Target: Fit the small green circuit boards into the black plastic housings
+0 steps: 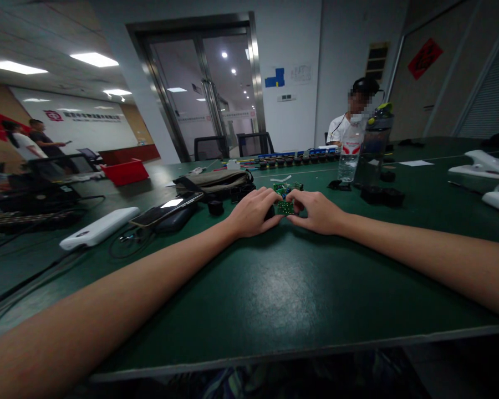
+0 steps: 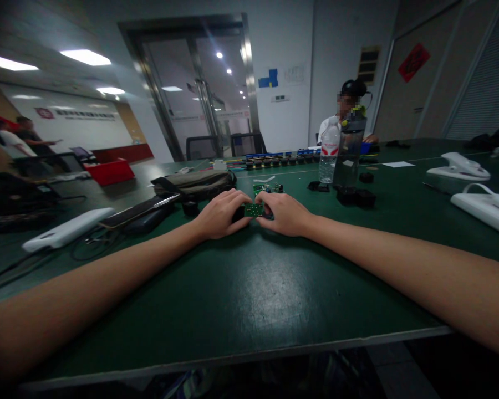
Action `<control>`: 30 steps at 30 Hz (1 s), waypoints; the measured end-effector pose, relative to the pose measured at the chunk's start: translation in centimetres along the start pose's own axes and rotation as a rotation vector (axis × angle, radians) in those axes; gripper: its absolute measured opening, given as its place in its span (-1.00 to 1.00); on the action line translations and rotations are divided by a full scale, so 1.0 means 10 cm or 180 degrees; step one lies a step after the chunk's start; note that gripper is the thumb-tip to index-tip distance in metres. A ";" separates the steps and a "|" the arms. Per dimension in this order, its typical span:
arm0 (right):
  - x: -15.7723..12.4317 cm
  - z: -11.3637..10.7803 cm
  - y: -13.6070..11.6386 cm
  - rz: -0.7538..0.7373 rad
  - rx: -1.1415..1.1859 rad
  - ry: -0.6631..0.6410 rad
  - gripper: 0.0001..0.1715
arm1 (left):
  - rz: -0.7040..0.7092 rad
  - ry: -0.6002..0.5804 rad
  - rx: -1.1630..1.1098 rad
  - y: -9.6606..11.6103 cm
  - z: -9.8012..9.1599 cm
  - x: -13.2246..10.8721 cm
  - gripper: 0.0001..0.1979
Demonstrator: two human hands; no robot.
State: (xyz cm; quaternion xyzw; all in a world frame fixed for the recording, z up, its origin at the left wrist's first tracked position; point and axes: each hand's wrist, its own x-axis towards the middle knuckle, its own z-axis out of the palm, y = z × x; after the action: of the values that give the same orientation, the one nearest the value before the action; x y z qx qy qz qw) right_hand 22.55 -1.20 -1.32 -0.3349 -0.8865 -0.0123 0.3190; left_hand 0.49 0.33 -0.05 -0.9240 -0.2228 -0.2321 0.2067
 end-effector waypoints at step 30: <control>-0.03 0.06 0.01 -0.0190 -0.0207 0.0339 -0.75 | -0.0180 0.0039 -0.0072 0.06 0.07 0.00 -0.74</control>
State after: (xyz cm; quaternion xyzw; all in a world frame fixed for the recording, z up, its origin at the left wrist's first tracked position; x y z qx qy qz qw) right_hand 22.51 -1.14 -1.97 -0.3173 -0.8771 -0.0684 0.3541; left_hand 1.04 0.14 -0.75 -0.9181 -0.2450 -0.2461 0.1909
